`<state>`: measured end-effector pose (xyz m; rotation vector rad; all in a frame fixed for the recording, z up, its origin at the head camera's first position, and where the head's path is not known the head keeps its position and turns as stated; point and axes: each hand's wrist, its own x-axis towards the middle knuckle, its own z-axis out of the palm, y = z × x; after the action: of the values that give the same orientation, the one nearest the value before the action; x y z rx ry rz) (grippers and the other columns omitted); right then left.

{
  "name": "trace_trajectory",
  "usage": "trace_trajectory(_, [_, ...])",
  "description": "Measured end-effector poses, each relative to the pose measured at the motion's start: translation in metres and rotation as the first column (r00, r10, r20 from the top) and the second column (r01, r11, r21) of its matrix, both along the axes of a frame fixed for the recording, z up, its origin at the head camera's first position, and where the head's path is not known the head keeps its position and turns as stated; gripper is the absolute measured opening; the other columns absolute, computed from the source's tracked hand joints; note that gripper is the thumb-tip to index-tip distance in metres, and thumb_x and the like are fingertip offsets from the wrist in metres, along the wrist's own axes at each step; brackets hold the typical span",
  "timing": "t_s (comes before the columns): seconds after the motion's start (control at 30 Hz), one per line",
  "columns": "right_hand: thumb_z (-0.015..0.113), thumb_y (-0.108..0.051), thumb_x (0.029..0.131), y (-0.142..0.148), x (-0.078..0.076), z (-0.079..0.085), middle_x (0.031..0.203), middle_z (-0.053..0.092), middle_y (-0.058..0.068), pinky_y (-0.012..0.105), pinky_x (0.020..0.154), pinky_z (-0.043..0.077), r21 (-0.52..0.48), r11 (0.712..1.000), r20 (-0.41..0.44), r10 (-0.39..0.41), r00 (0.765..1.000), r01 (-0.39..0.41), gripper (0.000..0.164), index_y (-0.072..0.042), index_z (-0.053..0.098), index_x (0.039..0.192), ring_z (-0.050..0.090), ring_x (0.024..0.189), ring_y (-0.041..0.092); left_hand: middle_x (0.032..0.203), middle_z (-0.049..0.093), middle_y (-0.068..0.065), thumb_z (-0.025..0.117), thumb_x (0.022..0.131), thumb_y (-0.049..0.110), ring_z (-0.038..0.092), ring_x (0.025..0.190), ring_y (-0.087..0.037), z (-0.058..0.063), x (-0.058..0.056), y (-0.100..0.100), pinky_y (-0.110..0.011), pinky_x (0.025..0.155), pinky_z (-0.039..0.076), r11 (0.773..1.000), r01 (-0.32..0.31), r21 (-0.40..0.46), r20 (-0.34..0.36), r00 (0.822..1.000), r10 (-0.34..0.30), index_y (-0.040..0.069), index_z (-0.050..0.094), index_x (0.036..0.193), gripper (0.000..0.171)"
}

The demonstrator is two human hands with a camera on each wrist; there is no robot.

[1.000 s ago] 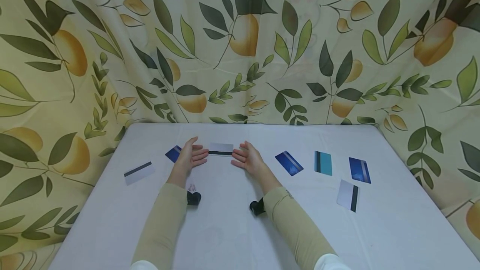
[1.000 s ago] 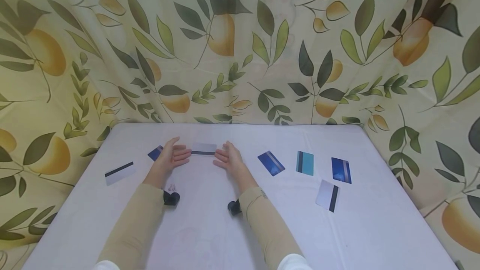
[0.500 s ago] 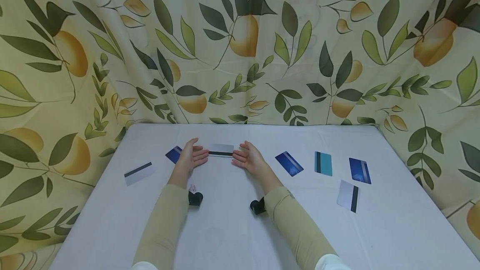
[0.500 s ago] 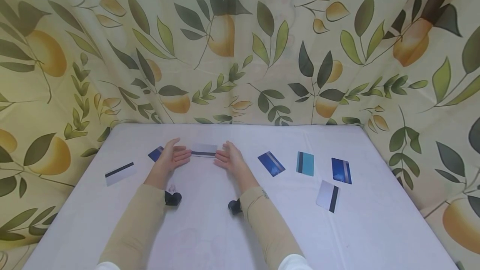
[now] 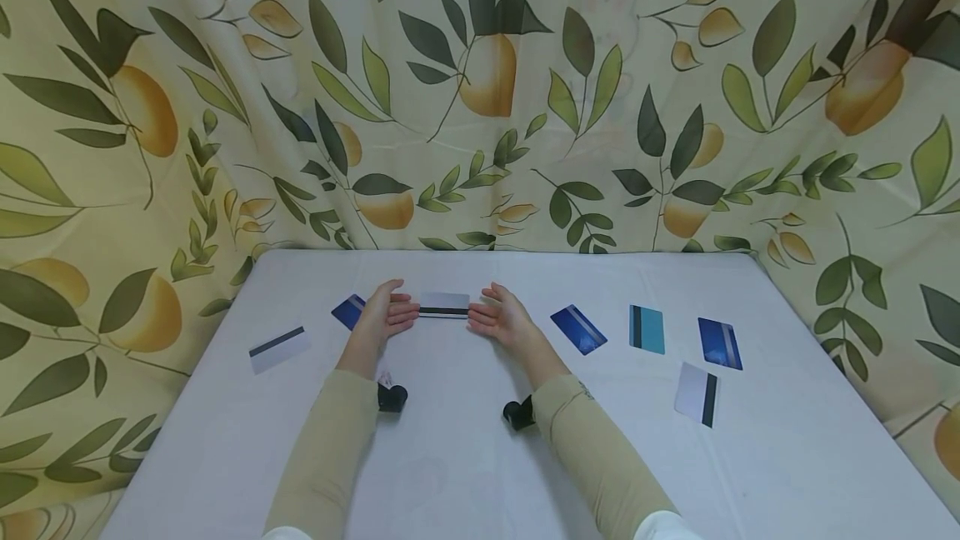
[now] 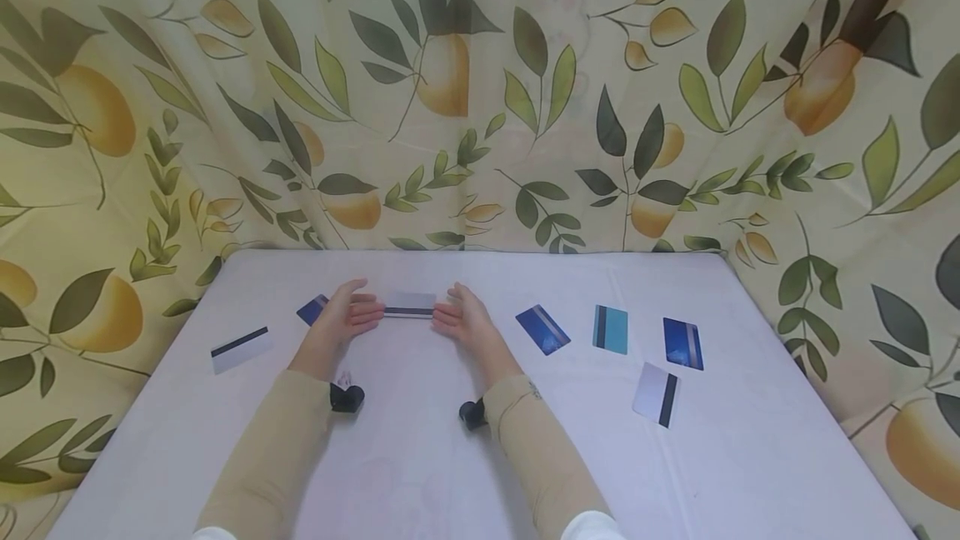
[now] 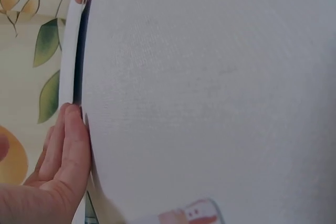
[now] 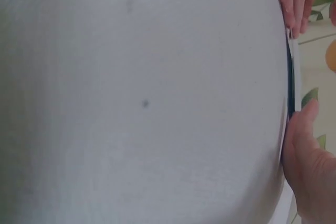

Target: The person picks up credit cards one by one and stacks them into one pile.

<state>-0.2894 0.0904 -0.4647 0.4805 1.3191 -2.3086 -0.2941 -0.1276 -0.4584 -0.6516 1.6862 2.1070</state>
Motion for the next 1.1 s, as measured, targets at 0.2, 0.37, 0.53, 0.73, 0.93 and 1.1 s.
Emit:
trace_trajectory(0.2, [0.036,-0.033,0.098,0.0024,-0.0006,-0.0006,0.134,0.038,0.029,0.045,0.102,0.037,0.014,1.000,0.016,-0.001,1.000,0.000,0.052,-0.003,0.030,0.139,0.041,0.123,0.037,0.123,0.054,-0.023,0.048,0.090,0.037,0.064,0.092,-0.025,-0.0014,0.0001,0.0027,-0.038,0.087,0.050,1.000,-0.014,0.026,0.017,1.000,0.014,-0.002,0.045,0.127,0.053])
trace_trajectory(0.37, [0.039,-0.027,0.097,0.0021,-0.0005,-0.0004,0.132,0.040,0.030,0.042,0.101,0.038,0.072,0.997,0.007,0.005,1.000,-0.005,0.050,0.000,0.032,0.138,0.043,0.122,0.036,0.125,0.052,-0.025,0.049,0.091,0.035,0.063,0.093,-0.028,-0.0001,0.0023,0.0042,-0.040,0.089,0.049,0.999,-0.030,0.041,0.030,0.999,0.028,-0.002,0.044,0.128,0.052])
trace_trajectory(0.53, [0.040,-0.021,0.097,0.0021,0.0001,0.0004,0.131,0.040,0.031,0.041,0.101,0.039,0.112,0.994,0.003,0.020,1.000,-0.020,0.048,0.005,0.032,0.136,0.045,0.118,0.034,0.126,0.050,-0.026,0.050,0.091,0.031,0.063,0.092,-0.028,-0.0012,0.0021,0.0042,-0.040,0.090,0.049,0.998,-0.041,0.055,0.038,0.999,0.039,-0.003,0.044,0.127,0.051])
trace_trajectory(0.73, [0.041,-0.018,0.096,0.0041,0.0005,0.0011,0.130,0.044,0.028,0.038,0.098,0.042,0.172,0.983,0.005,0.064,0.998,-0.064,0.045,0.006,0.036,0.134,0.054,0.105,0.028,0.113,0.059,-0.025,0.057,0.088,0.029,0.065,0.086,-0.027,-0.0056,0.0027,0.0014,-0.036,0.082,0.053,0.997,-0.027,0.071,0.022,0.999,0.025,-0.005,0.049,0.120,0.048])
trace_trajectory(0.93, [0.042,-0.017,0.096,0.0050,0.0006,0.0037,0.130,0.048,0.024,0.033,0.090,0.047,0.254,0.960,0.008,0.117,0.993,-0.115,0.043,0.003,0.040,0.133,0.055,0.107,0.028,0.115,0.058,-0.025,0.055,0.089,0.027,0.065,0.087,-0.027,-0.0058,0.0043,0.0015,-0.037,0.084,0.052,0.999,0.008,0.051,0.015,1.000,-0.009,-0.006,0.049,0.121,0.047])
trace_trajectory(1.1, [0.041,-0.019,0.096,0.0055,0.0011,0.0062,0.129,0.050,0.021,0.029,0.082,0.050,0.337,0.927,0.011,0.173,0.985,-0.167,0.042,0.001,0.041,0.133,0.056,0.109,0.028,0.112,0.060,-0.022,0.053,0.090,0.026,0.065,0.085,-0.025,-0.0057,0.0048,0.0031,-0.037,0.083,0.052,1.000,0.015,0.010,0.034,0.999,-0.015,-0.006,0.048,0.123,0.046])
